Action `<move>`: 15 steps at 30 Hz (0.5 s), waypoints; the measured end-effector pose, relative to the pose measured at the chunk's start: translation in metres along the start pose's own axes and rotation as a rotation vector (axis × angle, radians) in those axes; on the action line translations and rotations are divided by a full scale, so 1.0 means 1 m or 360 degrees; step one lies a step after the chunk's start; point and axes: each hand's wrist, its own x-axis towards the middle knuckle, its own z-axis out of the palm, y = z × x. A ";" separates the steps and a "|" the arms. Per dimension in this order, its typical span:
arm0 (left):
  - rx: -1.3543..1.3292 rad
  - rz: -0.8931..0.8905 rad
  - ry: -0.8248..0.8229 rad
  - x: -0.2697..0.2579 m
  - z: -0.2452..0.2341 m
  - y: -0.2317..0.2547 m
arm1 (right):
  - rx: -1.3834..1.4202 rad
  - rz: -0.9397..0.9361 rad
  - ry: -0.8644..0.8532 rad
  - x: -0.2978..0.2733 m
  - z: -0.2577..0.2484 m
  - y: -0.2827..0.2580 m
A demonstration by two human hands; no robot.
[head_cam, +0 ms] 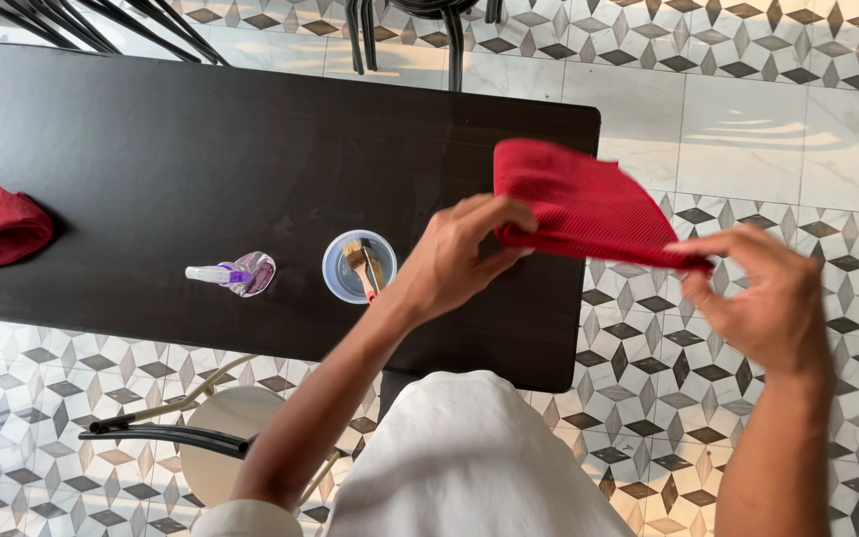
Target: The person uses a brush to apply a liquid to a table and then folds a red cloth by hand.
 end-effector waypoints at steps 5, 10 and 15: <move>0.0092 -0.0373 -0.0002 -0.038 0.041 -0.067 | 0.0118 0.0407 -0.0303 -0.019 0.082 0.039; 0.0078 -0.0827 0.0125 -0.046 0.090 -0.161 | 0.0166 0.0616 -0.0409 -0.008 0.169 0.100; 0.0229 -0.0966 0.0648 -0.003 0.129 -0.215 | 0.0022 0.0634 0.0216 0.040 0.225 0.148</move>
